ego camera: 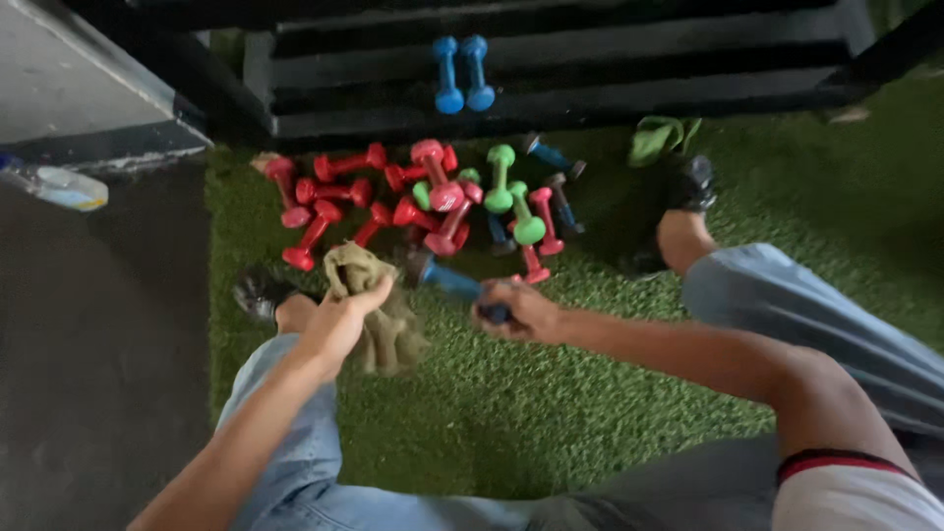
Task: The person sits on the floor and wipes a blue dumbbell with a cloth. They then place the dumbbell on a black rack and pick up another one to continue cleaning.
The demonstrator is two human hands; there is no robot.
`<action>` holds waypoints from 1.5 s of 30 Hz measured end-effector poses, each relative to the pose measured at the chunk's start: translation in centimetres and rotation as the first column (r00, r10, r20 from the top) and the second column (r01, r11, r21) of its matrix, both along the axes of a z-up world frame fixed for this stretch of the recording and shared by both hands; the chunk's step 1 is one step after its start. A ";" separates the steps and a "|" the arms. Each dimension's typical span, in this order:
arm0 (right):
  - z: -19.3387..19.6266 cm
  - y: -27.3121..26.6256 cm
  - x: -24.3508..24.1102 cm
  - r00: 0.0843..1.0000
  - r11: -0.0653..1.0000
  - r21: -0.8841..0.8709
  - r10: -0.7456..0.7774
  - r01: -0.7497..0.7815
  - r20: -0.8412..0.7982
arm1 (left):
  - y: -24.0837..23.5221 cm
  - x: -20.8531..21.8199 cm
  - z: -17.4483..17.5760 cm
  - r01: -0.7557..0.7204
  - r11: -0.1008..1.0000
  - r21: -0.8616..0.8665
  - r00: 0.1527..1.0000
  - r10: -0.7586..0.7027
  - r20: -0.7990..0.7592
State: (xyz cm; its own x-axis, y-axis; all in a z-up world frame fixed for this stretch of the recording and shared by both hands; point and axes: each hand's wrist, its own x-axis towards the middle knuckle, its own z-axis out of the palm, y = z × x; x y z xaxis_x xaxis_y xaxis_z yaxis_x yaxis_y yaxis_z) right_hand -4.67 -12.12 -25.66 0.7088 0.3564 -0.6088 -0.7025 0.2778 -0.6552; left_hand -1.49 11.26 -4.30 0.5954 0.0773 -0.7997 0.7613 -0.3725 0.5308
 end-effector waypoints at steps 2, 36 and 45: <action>-1.4 0.1 1.0 0.995 0.995 0.001 -0.104 0.104 -0.004 | 0.6 -0.5 1.8 0.283 0.957 0.071 0.959 -0.283 -0.006; -1.6 -5.9 33.6 0.905 0.269 -0.881 0.066 0.389 0.420 | 3.8 5.0 -4.1 0.966 0.055 -0.253 -0.009 -0.969 -0.246; -0.9 -6.4 31.1 0.845 0.410 -0.792 0.087 0.453 0.528 | 3.9 4.3 -3.6 0.989 0.029 -0.143 -0.003 -0.975 -0.224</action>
